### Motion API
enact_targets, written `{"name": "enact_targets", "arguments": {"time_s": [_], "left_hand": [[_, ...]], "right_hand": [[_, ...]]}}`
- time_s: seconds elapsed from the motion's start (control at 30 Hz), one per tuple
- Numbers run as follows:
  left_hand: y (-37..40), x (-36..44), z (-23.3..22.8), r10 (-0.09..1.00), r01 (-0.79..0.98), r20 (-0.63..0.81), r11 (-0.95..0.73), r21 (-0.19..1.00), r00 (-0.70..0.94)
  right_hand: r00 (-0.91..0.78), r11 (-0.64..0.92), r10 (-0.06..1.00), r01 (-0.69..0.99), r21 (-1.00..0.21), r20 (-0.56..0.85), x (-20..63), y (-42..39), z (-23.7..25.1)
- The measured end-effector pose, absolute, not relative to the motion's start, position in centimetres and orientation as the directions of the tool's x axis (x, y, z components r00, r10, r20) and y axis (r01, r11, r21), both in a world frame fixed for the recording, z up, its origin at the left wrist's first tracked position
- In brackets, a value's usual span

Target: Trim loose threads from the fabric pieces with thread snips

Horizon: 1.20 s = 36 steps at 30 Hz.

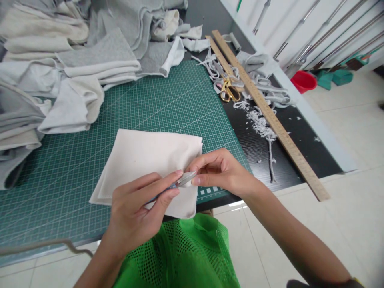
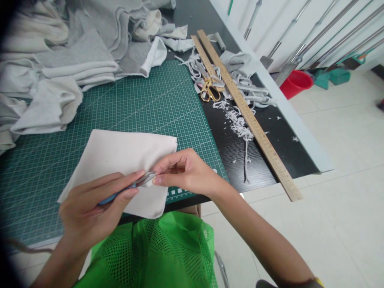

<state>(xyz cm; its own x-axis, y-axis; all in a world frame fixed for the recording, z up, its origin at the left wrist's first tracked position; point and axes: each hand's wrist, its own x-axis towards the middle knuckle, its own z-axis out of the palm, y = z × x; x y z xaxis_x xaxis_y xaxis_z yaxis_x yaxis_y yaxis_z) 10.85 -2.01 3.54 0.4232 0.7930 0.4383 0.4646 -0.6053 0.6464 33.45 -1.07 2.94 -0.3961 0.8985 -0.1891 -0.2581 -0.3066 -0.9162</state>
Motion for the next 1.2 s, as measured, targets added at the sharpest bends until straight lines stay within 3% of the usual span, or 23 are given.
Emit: {"name": "enact_targets", "arguments": {"time_s": [0.33,0.6,0.93,1.03,1.2], "left_hand": [[-1.6,11.1,4.4,0.847,0.395,0.322,-0.492,0.776,0.423],[-0.8,11.1,4.4,0.900,0.353,0.148,-0.307,0.884,0.410],[-0.7,11.4,4.6,0.906,0.387,0.195,-0.345,0.855,0.375],[-0.5,10.5,4.4,0.911,0.396,0.205,-0.347,0.850,0.358],[-1.0,9.2,4.4,0.909,0.427,0.257,-0.384,0.819,0.327]], "right_hand": [[-0.372,-0.313,0.907,-0.282,-0.907,-0.198,33.4,-1.1,2.7],[-0.340,-0.335,0.913,-0.318,-0.887,-0.224,33.2,-1.1,2.8],[-0.283,-0.301,0.933,-0.266,-0.916,-0.224,33.1,-1.4,2.8],[-0.221,-0.229,0.958,-0.196,-0.953,-0.185,32.6,-1.9,2.8],[-0.174,0.000,0.985,-0.030,-1.000,0.005,31.9,-3.0,2.9]]}}
